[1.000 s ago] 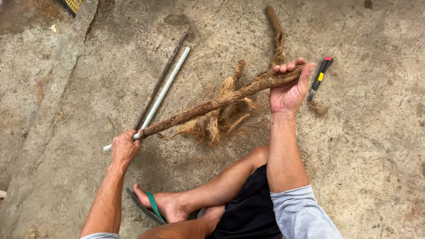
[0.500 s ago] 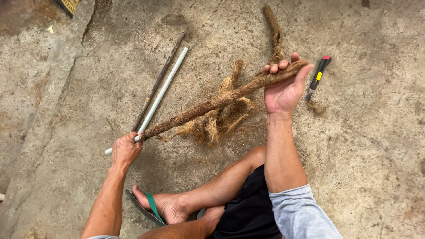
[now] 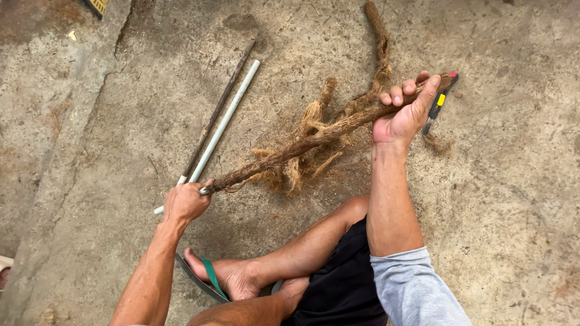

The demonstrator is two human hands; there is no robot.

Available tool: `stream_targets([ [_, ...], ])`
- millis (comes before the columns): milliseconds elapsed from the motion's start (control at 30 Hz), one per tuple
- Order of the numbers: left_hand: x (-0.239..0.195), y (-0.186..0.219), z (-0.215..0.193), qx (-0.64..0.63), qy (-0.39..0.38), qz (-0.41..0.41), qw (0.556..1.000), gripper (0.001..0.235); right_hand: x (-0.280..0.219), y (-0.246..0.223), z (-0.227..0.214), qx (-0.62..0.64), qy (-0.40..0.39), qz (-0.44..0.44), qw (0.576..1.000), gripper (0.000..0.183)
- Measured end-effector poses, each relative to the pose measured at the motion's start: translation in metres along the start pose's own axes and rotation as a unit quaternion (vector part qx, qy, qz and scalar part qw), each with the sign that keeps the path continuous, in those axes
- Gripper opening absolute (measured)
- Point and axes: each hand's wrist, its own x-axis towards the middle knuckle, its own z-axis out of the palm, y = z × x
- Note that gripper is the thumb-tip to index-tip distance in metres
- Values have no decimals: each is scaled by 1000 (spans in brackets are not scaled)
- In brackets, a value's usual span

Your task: The person prepares a plant support pole by wrapping brown coconut fiber around a white plastic pipe and smoothing the material by hand.

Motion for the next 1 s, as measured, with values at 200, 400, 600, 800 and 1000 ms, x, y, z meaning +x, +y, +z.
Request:
stream_targets([
  [200,-14,13,-12,11,-11,1,1000,26,1,6,-6,-33,63,-27,997,33],
  [400,-20,18,-8,-14,-14,12,1000,25,11,4,-17,-37,69,-12,997,36],
  [600,7,2,9,5,-32,19,999,26,19,10,-14,-24,36,33,999,35],
  [800,18,14,-15,-30,-117,-28,992,25,3,-1,-11,23,-19,81,996,30],
  [1000,-7,93,-109,-39,293,309,904,76,-27,25,6,-8,-20,139,990,25],
])
